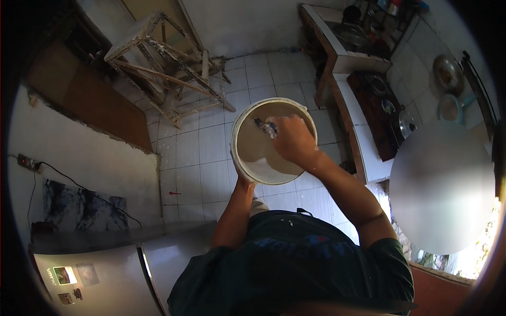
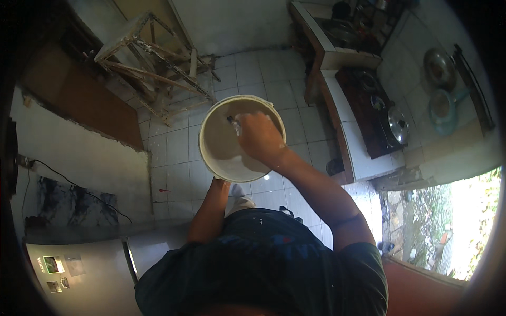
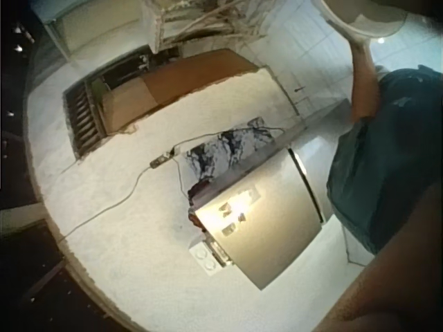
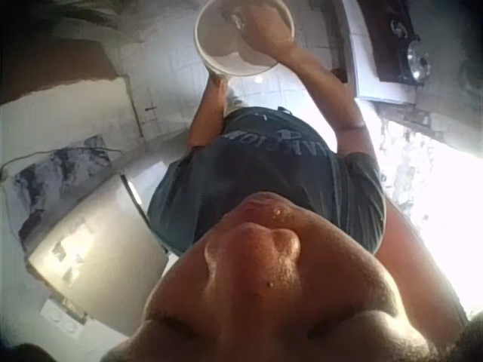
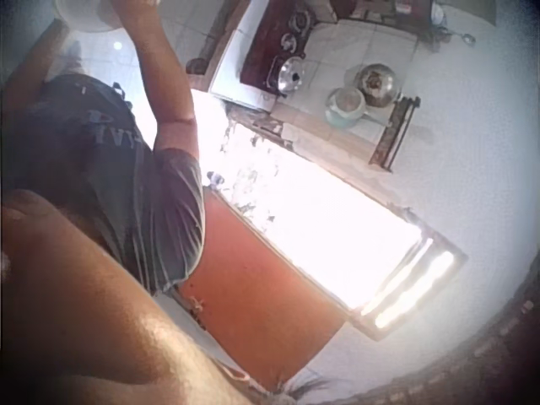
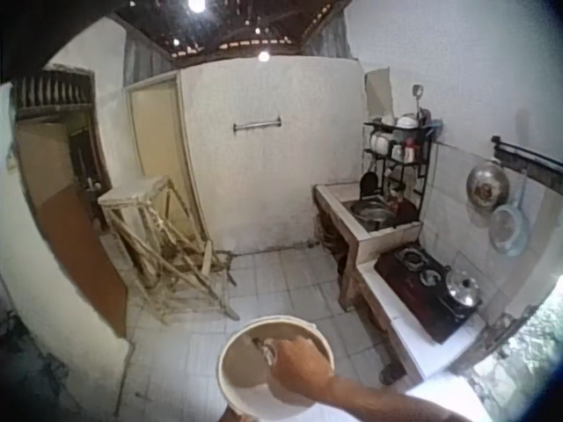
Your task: Painting a wall with a paintbrush using white paint from a bucket.
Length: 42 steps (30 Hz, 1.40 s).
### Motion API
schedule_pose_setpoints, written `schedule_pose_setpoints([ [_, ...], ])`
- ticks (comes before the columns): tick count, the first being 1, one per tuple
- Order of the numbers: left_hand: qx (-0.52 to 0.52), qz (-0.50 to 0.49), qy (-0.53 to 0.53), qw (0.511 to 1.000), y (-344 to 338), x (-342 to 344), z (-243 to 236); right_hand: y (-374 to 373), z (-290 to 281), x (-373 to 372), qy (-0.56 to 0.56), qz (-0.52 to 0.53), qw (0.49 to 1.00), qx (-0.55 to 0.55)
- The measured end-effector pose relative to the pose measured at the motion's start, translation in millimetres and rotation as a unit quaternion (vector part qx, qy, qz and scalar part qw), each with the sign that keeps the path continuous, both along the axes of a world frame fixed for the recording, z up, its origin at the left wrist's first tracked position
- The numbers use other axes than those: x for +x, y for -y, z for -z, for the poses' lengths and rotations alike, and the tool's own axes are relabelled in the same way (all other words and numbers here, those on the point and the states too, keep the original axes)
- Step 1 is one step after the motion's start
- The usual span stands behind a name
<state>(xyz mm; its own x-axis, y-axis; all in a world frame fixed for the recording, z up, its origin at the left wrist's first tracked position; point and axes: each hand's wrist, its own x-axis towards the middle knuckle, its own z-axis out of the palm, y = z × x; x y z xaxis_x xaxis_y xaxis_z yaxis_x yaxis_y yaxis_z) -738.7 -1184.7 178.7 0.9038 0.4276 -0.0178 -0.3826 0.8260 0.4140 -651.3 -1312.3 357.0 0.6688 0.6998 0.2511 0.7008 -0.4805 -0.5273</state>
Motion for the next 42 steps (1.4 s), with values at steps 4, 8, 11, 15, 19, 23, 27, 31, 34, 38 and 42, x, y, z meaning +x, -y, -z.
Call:
schedule_pose_setpoints([
  [4, -0.007, -0.020, 0.044, 0.999, -39.5, 0.3, 1.4, -53.8, -7.0, -2.0, 0.003, -0.015, 0.999, -0.046],
  [8, -0.012, -0.011, 0.024, 1.000, -82.1, 8.5, -19.5, -102.7, -0.7, 5.7, 0.039, -0.057, 0.993, -0.096],
  [11, 0.014, -0.048, 0.016, 0.999, -122.1, 12.8, 0.4, -141.9, 13.6, 6.4, 0.100, -0.111, 0.988, -0.030],
  [15, -0.040, -0.083, 0.021, 0.995, -160.8, 9.6, 11.3, -179.6, -4.9, 12.4, 0.047, -0.151, 0.985, -0.070],
  [19, -0.079, -0.095, 0.013, 0.992, -197.7, -4.7, 18.1, -215.8, -25.9, 1.6, 0.081, -0.108, 0.989, -0.059],
  [23, -0.082, -0.089, 0.021, 0.992, -243.3, -26.5, 14.5, -266.3, 6.6, -1.9, 0.094, -0.126, 0.986, -0.053],
  [27, -0.057, -0.130, 0.024, 0.990, -276.3, -51.0, 11.6, -300.1, 18.0, -15.1, 0.058, -0.185, 0.980, -0.050],
  [31, -0.029, -0.181, 0.002, 0.983, -297.6, -65.3, 16.2, -328.3, 10.3, -17.9, 0.018, -0.217, 0.974, -0.066],
  [34, -0.011, -0.219, -0.007, 0.976, -312.8, -72.1, 20.7, -350.5, 3.9, -15.8, 0.014, -0.241, 0.967, -0.083],
  [38, -0.008, -0.238, -0.014, 0.971, -327.2, -82.9, 12.9, -376.8, 5.9, -16.6, -0.001, -0.269, 0.960, -0.082],
  [42, 0.004, -0.272, -0.033, 0.962, -347.9, -102.0, 25.9, -400.8, 2.2, -26.5, -0.001, -0.319, 0.944, -0.085],
])
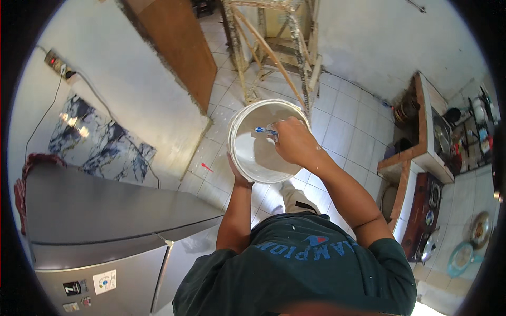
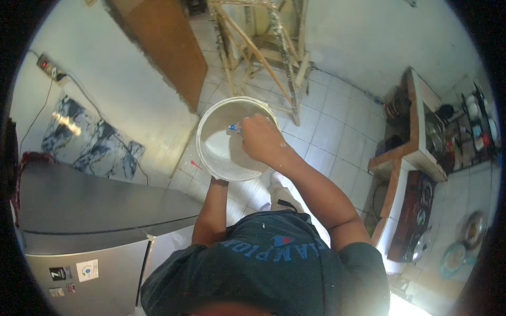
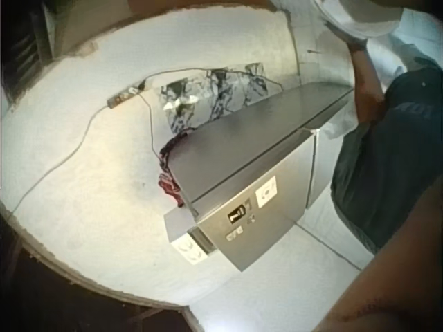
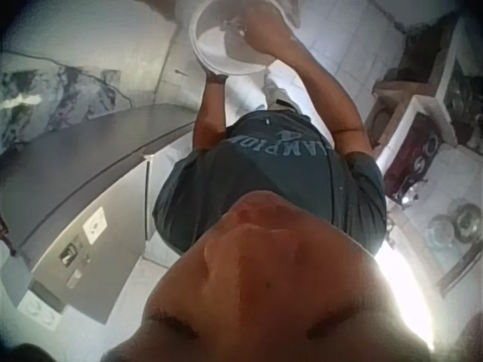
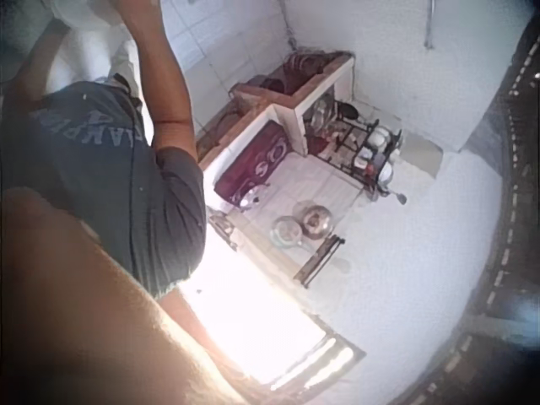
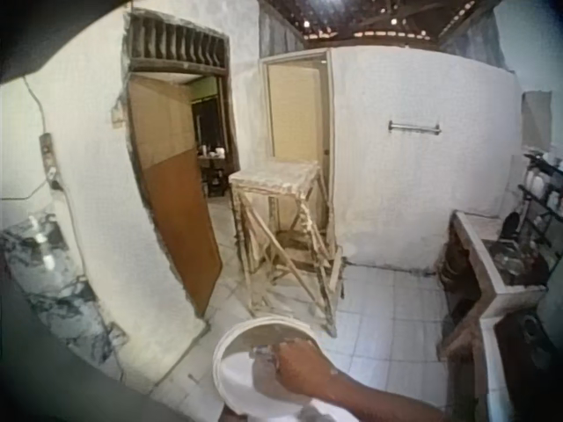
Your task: Painting a wall with a paintbrush using white paint from a bucket.
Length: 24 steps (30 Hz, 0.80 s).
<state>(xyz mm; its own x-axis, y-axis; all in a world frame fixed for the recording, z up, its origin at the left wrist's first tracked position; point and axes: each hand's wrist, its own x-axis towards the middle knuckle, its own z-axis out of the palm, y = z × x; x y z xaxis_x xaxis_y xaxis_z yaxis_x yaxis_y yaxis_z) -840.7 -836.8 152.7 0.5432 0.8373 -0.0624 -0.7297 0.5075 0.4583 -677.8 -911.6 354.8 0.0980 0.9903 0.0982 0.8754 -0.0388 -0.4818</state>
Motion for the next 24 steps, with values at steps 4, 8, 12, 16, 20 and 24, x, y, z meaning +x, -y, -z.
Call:
schedule_pose_setpoints([
  [4, -0.052, -0.049, 0.054, 0.996, -14.5, -3.6, -13.7, -16.1, -41.1, 4.1, -0.053, -0.076, 0.995, -0.022],
  [8, -0.074, -0.096, 0.058, 0.991, -37.5, -19.2, -0.9, -42.6, -51.3, 10.7, -0.076, -0.116, 0.990, 0.033],
  [12, -0.082, -0.141, 0.018, 0.986, -48.4, -23.1, 0.2, -70.8, -42.4, 11.4, -0.067, -0.116, 0.984, 0.117],
  [16, -0.047, -0.220, -0.046, 0.973, -50.8, -12.7, -29.4, -95.8, -42.0, 31.5, -0.137, -0.161, 0.970, 0.123],
  [20, -0.067, -0.220, 0.036, 0.973, -54.7, -21.7, -34.9, -115.8, -50.8, 52.1, -0.219, -0.184, 0.948, 0.141],
  [24, -0.007, -0.304, -0.043, 0.952, -52.6, -26.2, -52.2, -149.9, -22.1, 65.7, -0.438, -0.147, 0.886, 0.038],
])
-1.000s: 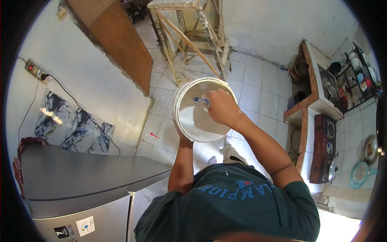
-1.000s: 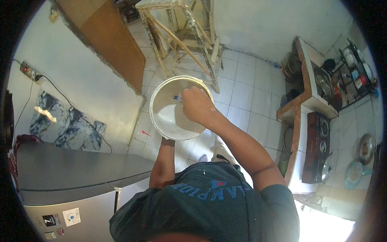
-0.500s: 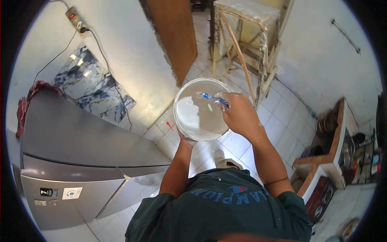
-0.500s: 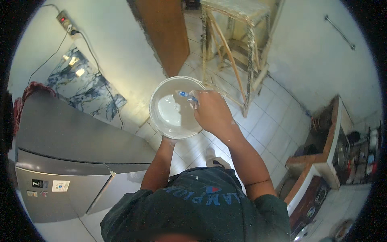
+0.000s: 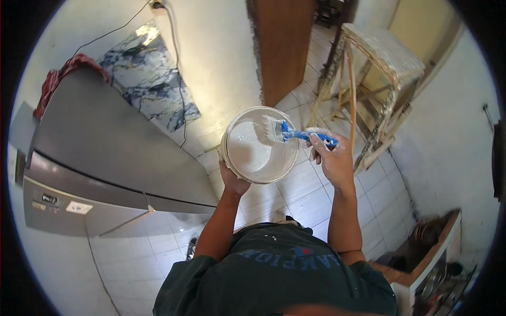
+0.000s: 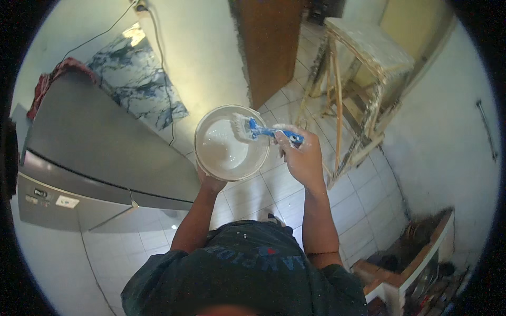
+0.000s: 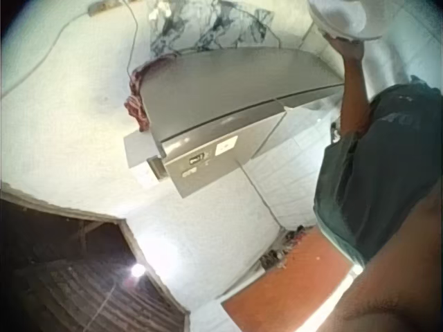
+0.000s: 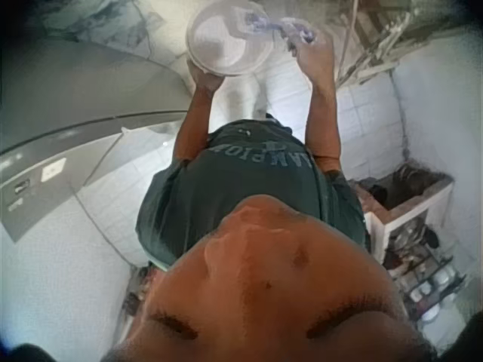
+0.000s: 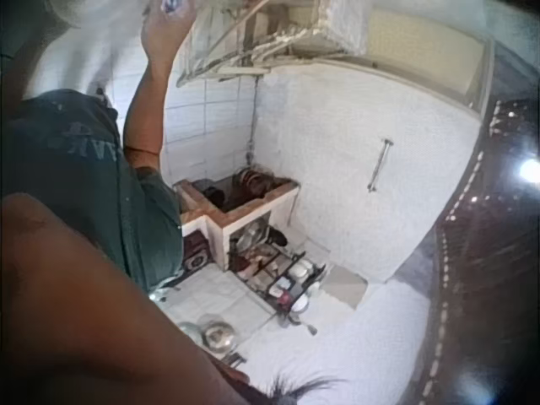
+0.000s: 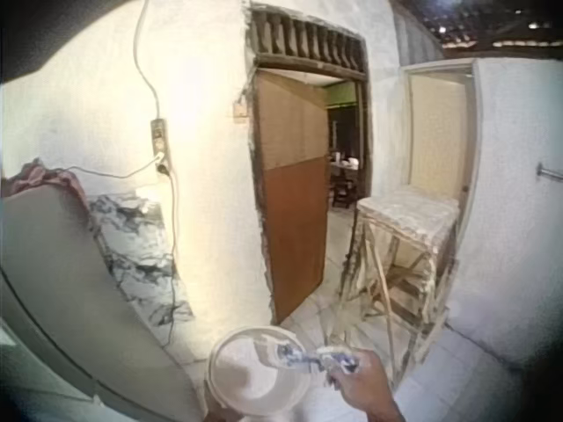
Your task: Painting a wall with a paintbrush using white paint from a bucket.
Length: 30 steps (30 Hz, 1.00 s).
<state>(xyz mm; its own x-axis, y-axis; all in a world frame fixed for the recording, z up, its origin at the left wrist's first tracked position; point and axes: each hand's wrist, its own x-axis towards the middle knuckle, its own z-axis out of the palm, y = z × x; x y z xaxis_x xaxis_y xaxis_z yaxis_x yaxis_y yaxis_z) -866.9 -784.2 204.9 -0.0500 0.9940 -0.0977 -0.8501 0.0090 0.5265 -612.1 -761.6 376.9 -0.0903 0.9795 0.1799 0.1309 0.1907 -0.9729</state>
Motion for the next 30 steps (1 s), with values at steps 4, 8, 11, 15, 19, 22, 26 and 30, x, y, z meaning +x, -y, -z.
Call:
schedule_pose_setpoints([
  [4, 0.076, -0.081, -0.199, 0.974, 8.0, -6.3, -12.6, -35.5, 30.1, -7.2, -0.138, -0.031, 0.985, -0.100],
  [8, 0.026, -0.080, 0.030, 0.996, 7.4, -23.8, -9.6, -54.4, 25.9, -34.1, -0.153, -0.079, 0.981, -0.093],
  [11, 0.002, -0.121, 0.054, 0.991, 1.7, -35.0, -8.1, -68.6, 20.1, -49.1, -0.139, -0.126, 0.979, -0.080],
  [15, -0.003, -0.153, 0.041, 0.987, -13.6, -47.0, -7.6, -97.2, 29.3, -61.8, -0.145, -0.152, 0.973, -0.100],
  [19, 0.019, -0.132, 0.117, 0.984, -28.9, -73.6, 13.4, -126.3, 51.4, -77.7, -0.205, -0.140, 0.955, -0.162],
  [22, -0.020, -0.125, 0.131, 0.983, -47.5, -94.6, 33.4, -146.0, 59.9, -91.7, -0.276, -0.132, 0.931, -0.197],
  [26, -0.010, -0.088, 0.111, 0.990, -78.8, -117.9, 43.7, -172.6, 60.9, -111.6, -0.223, -0.147, 0.945, -0.187],
  [30, 0.003, -0.063, 0.159, 0.985, -111.7, -139.7, 52.5, -198.4, 72.6, -137.7, -0.245, -0.154, 0.929, -0.233],
])
